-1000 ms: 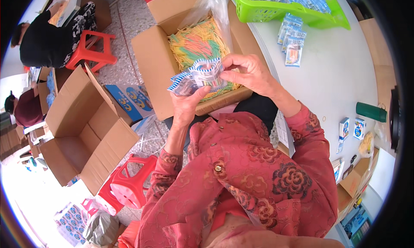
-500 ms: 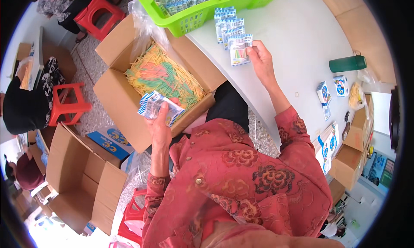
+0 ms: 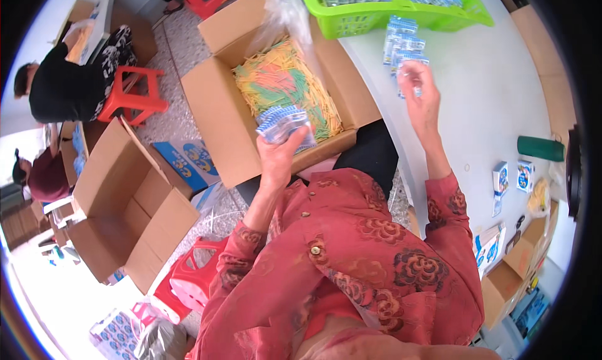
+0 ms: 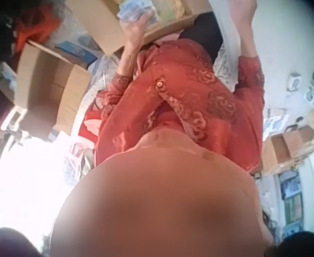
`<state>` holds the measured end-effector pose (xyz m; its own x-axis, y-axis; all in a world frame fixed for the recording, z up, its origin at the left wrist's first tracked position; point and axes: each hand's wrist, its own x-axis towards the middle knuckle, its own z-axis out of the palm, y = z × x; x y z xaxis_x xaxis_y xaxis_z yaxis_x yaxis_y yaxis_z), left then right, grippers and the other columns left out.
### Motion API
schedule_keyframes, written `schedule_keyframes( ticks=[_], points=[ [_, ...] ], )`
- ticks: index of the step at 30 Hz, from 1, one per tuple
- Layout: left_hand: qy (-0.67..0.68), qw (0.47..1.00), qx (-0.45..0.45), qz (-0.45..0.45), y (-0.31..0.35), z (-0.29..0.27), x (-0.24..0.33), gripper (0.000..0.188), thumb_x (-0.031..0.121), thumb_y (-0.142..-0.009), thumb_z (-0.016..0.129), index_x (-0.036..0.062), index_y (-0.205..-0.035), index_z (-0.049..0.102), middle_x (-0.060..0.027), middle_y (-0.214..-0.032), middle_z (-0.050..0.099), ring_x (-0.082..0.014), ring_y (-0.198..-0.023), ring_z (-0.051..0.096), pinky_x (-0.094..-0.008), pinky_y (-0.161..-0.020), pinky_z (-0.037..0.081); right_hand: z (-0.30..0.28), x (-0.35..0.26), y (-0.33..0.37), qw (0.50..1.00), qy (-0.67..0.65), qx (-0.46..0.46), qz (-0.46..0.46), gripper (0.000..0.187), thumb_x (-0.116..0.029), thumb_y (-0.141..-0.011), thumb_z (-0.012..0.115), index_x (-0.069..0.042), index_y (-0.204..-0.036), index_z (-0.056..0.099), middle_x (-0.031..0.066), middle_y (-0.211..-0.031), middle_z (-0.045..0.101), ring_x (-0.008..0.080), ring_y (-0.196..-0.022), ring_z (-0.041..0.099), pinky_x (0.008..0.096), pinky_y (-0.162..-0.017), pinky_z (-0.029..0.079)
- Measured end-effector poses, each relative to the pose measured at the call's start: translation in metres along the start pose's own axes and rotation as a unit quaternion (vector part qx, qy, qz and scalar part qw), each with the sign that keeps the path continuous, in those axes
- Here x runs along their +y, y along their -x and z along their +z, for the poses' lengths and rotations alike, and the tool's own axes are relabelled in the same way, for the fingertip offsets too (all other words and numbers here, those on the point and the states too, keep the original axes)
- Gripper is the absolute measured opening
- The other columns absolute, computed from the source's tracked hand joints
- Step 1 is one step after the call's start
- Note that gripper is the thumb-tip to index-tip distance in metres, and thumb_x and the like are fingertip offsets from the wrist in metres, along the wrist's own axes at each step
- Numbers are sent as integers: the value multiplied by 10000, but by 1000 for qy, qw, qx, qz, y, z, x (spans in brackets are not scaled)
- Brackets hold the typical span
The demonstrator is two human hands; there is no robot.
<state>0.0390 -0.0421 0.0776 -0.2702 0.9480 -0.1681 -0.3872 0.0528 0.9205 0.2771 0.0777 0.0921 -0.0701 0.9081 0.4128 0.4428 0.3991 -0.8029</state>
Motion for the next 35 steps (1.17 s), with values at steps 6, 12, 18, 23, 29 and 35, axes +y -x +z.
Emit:
schedule_keyframes(
  ticks=[6, 12, 18, 23, 29, 35],
  points=[
    [-42, 998, 24, 37, 4, -6, -3, 220, -20, -742, 647, 13, -950, 585, -28, -831, 620, -103, -749, 585, -248, -665, 496, 70, -74, 19, 944, -131, -297, -59, 210, -132, -733, 675, -23, -868, 558, 57, -747, 556, 152, -666, 552, 267, -610, 439],
    [-50, 996, 33, 61, 8, -18, 5, 207, 13, -747, 656, 11, -949, 612, -4, -853, 619, -68, -751, 562, -222, -683, 471, 107, -81, 16, 937, -69, -299, -166, 217, -162, -694, 693, -18, -700, 529, 114, -621, 499, 275, -563, 507, 353, -516, 390],
    [40, 998, -12, -40, 10, -37, 17, 249, 41, -760, 653, 22, -1000, 588, -24, -915, 621, -89, -827, 577, -254, -744, 481, 115, -80, 5, 905, -81, -353, -222, 173, -124, -729, 649, -6, -714, 523, 115, -650, 514, 281, -608, 524, 358, -542, 406],
    [17, 998, -39, -41, 8, -48, 20, 262, 5, -743, 654, 14, -995, 587, -35, -910, 626, -98, -809, 588, -255, -732, 491, 116, -86, 0, 884, -94, -387, -244, 153, -101, -737, 632, 3, -737, 520, 119, -668, 518, 286, -639, 535, 363, -561, 417],
    [-9, 1000, 11, -14, 9, -45, 22, 227, -23, -716, 669, 1, -933, 606, -32, -846, 630, -95, -741, 593, -244, -679, 502, 112, -96, -1, 881, -138, -432, -133, 185, -123, -748, 645, 6, -752, 512, 113, -663, 516, 293, -616, 516, 342, -554, 412],
    [-19, 1000, 22, -1, 10, -39, 20, 247, -3, -706, 690, 0, -941, 614, -27, -853, 630, -87, -746, 589, -229, -687, 494, 110, -95, -5, 866, -57, -482, -121, 256, -235, -747, 665, -13, -799, 547, 96, -708, 578, 198, -622, 539, 307, -579, 416]
  ],
)
